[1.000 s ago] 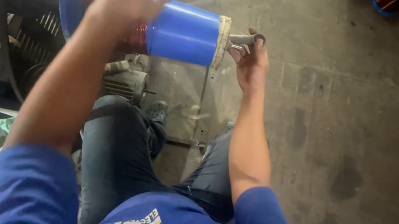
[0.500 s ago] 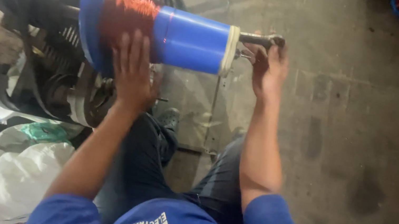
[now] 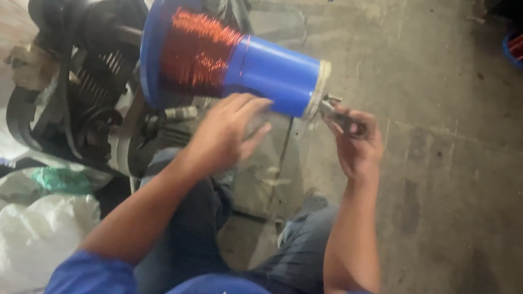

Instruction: Winding copper wire onto a plastic spool using a mechanical winding machine

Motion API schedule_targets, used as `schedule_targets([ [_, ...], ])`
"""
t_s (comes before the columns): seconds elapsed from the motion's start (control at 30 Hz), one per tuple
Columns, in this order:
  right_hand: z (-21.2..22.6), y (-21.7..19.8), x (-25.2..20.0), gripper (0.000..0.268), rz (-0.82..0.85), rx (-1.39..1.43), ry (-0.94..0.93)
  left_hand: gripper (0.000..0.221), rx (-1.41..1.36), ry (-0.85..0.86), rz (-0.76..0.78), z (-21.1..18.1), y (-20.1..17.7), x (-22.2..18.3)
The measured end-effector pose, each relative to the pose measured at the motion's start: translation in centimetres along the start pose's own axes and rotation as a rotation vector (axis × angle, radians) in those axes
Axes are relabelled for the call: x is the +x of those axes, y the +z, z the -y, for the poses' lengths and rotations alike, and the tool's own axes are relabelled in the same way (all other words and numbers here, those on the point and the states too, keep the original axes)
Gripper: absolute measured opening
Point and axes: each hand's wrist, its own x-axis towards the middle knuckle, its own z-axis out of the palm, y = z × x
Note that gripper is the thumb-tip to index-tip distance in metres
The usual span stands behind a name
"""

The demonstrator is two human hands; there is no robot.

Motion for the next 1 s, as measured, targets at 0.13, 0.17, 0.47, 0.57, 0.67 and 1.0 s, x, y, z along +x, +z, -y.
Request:
schedule_targets([
  [0.13,-1.5,-1.1,-2.1,0.067,-0.119,0.016,0.096,0.045,-0.239,-0.161,0.256,0.6,6.9,-2.9],
  [0.17,-0.6,1.1,-1.6,0.058,0.087,0.179,0.027,0.046,-0.358,-0.295,0.395,-0.2,7.6,-4.5],
  [0.47,-4.0,0.0,-1.7,0.025,-0.451,-0.019,0.141,0.030,-0.337,-0.278,0.840,1.9,13.6,-7.9],
  [0.57,-4.7,-0.2,-0.6,0.025,-0.614,-0.077,0.203,0.031,-0.341,-0.286,0.816,2.7,14.0,-7.3],
  [0.67,-5.2,-3.0,0.3,0.020,-0.658,-0.253,0.296,0.031,-0.339,-0.268,0.802,2.9,16.1,-8.1],
  [1.0,-5.0,-6.8,11.0,0.013,-0.917,-0.423,0.380,0.031,-0.264,-0.200,0.726,5.0,22.9,-11.4],
])
